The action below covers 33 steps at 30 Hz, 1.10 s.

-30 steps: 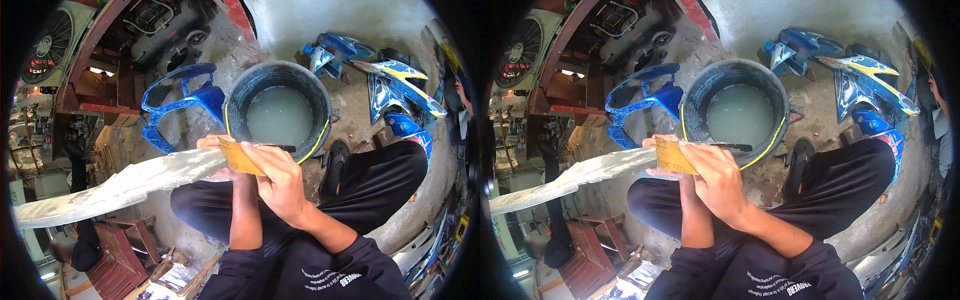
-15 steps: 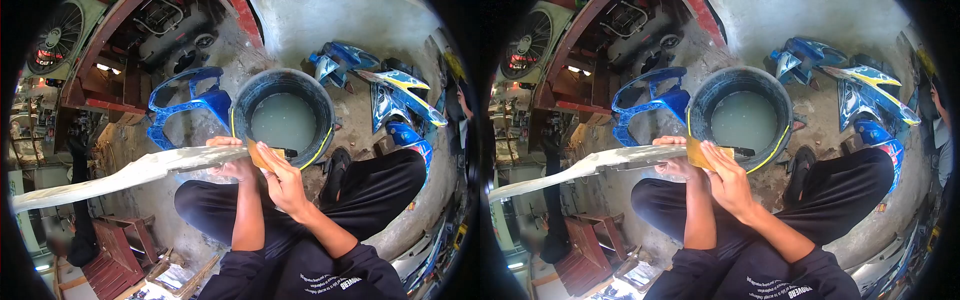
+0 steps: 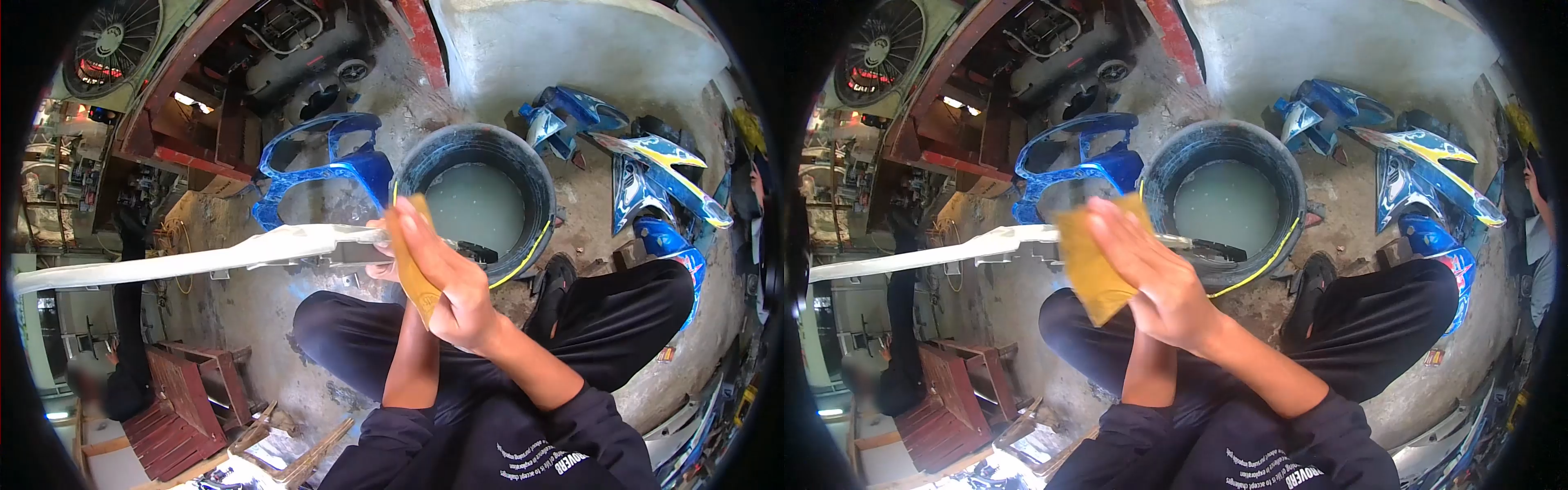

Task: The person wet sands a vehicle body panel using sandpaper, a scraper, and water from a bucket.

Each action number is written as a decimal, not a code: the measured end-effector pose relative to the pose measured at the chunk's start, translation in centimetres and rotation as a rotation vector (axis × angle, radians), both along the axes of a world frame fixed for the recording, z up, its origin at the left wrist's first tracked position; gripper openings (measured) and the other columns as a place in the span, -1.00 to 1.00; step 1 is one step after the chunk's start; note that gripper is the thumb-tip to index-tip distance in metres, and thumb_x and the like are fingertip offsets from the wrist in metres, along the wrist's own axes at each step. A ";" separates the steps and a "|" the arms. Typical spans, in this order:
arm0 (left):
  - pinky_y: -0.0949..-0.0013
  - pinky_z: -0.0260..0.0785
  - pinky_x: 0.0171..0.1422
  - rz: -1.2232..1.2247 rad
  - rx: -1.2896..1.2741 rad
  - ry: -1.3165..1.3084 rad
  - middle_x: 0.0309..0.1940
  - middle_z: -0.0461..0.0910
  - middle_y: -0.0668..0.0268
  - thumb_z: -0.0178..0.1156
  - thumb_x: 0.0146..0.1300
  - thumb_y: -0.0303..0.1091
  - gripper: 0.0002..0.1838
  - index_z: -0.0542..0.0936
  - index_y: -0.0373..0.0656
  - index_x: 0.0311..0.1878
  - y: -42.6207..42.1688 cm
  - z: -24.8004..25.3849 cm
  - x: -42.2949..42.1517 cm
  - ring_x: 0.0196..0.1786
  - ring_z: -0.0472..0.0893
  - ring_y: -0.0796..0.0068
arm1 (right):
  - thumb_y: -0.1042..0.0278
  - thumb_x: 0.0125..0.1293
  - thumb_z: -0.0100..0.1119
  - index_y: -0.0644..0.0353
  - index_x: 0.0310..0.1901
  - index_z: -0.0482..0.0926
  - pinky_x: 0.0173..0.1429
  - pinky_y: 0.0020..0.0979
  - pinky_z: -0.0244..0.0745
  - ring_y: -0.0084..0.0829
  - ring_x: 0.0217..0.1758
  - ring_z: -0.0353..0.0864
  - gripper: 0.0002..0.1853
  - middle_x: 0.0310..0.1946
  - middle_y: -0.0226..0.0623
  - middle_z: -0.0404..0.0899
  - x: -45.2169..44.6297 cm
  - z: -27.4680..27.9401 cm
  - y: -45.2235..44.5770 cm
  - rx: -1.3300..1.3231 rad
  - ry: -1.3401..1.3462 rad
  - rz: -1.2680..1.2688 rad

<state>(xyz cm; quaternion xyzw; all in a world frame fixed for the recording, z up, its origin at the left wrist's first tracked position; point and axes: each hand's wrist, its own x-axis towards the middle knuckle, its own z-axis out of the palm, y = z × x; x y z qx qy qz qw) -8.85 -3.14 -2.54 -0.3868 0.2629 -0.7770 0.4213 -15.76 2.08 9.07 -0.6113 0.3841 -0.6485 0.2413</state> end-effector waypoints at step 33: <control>0.23 0.53 -0.22 1.384 -0.647 -1.492 -0.30 0.48 0.14 0.30 0.26 -0.24 -0.62 0.41 -0.32 -0.07 -3.3 6.4 7.2 -0.29 0.61 0.26 | 0.74 0.17 -0.01 0.30 0.23 0.51 0.53 -0.18 0.18 -0.11 0.41 0.40 -0.47 0.29 -0.03 0.46 -3.8 -3.6 2.0 0.319 0.136 0.420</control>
